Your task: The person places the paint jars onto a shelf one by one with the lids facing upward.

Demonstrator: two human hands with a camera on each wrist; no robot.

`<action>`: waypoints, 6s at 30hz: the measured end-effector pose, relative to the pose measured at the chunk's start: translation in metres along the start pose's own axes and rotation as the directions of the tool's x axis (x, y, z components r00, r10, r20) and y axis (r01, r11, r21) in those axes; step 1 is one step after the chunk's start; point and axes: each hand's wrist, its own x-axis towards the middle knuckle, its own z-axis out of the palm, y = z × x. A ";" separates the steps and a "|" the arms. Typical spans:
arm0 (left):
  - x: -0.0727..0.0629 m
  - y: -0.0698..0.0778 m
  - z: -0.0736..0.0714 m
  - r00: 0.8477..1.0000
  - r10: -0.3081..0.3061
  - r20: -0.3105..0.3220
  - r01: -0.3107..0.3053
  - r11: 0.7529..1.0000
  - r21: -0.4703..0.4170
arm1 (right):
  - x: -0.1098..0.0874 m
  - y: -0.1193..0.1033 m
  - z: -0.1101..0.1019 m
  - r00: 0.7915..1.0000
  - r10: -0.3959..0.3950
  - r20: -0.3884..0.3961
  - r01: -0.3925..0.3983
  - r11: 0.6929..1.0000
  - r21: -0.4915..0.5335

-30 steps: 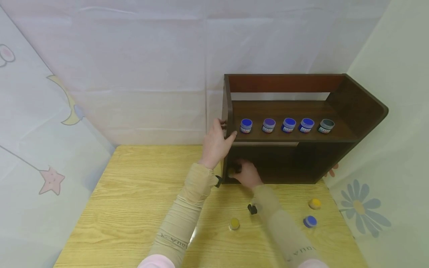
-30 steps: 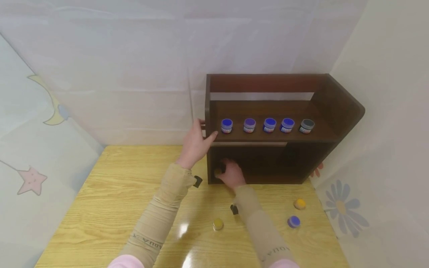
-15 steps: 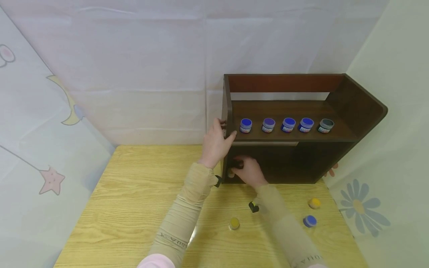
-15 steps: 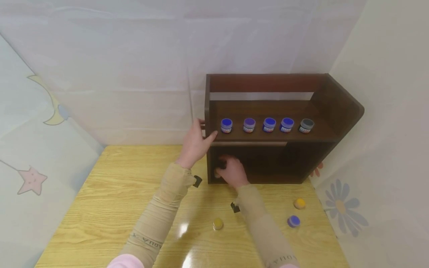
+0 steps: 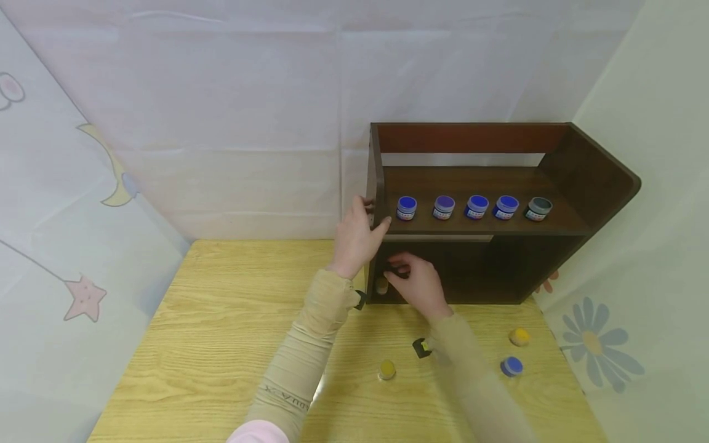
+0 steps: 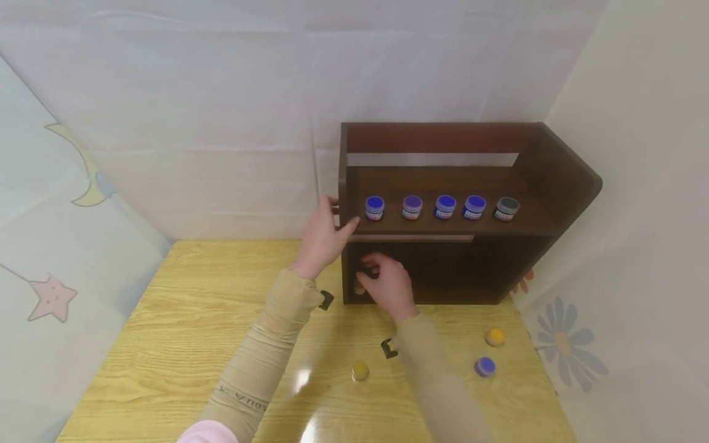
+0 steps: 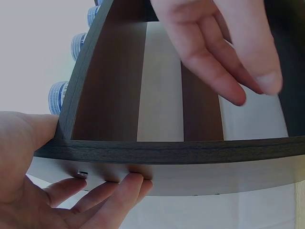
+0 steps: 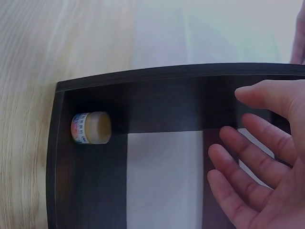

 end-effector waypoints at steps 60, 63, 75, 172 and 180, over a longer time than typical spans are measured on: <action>0.000 -0.001 0.002 1.000 -0.004 -0.005 0.004 1.000 0.020 | -0.088 -0.012 -0.011 0.961 0.056 0.270 -0.030 0.995 -0.100; 0.000 -0.001 0.002 1.000 -0.004 -0.003 0.005 1.000 0.020 | -0.091 -0.007 -0.006 0.948 0.071 0.309 -0.044 0.995 -0.094; 0.000 0.001 0.001 1.000 -0.001 -0.005 0.001 1.000 0.008 | -0.103 -0.002 0.008 0.895 0.092 0.437 -0.064 0.995 -0.080; -0.001 -0.001 0.003 1.000 0.002 -0.014 -0.002 1.000 0.021 | -0.111 0.038 0.048 0.923 -0.006 0.384 0.017 1.000 -0.026; -0.001 0.000 0.003 1.000 0.000 -0.012 0.001 1.000 0.025 | -0.107 0.037 0.044 0.948 -0.017 0.318 0.028 0.999 -0.029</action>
